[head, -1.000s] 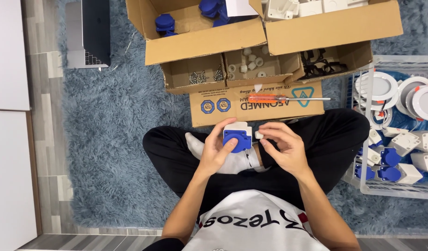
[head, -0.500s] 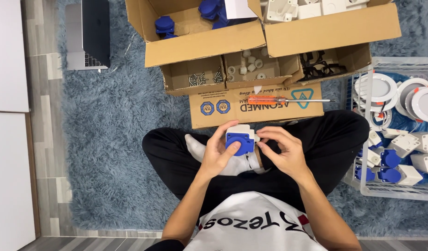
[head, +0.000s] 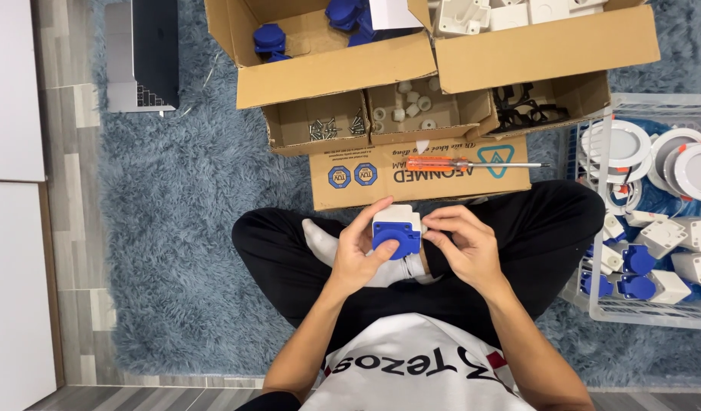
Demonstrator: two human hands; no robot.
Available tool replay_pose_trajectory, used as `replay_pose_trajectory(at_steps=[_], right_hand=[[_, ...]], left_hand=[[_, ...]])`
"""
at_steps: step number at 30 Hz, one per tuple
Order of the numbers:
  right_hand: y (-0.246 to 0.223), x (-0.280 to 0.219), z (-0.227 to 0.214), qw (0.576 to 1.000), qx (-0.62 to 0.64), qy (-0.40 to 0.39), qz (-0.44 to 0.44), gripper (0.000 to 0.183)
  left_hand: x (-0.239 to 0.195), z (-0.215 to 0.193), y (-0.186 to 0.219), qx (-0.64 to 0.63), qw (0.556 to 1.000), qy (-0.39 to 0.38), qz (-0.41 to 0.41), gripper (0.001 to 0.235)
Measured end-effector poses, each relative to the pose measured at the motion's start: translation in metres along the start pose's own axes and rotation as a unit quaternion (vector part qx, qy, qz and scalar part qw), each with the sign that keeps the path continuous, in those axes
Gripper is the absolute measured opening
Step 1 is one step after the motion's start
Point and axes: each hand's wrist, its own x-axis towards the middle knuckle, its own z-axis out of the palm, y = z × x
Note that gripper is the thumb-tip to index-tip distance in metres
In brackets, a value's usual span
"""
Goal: The person sits on the floor and assembles a blue electrical socket cover onto a white socket base. They insert a small white plastic piece into the cover, then use a screwdriver to tighten screws on the cover, securing it to the base.
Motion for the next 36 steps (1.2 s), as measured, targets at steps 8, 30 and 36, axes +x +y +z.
replay_pose_trajectory(at_steps=[8,30,36], right_hand=[[0.018,-0.015,0.004,0.998,0.046,0.012,0.048,0.014],[0.017,-0.039,-0.001,0.988,-0.133,-0.019,-0.073,0.028],[0.019,-0.036,-0.002,0.957,-0.219,-0.054,-0.18,0.027]], left_hand=[[-0.001,0.002,0.004,0.035,0.998,-0.008,0.043,0.078],[-0.012,-0.003,-0.004,-0.005,1.0,-0.023,-0.01,0.072],[-0.014,-0.004,0.003,0.018,0.999,-0.01,-0.049,0.058]])
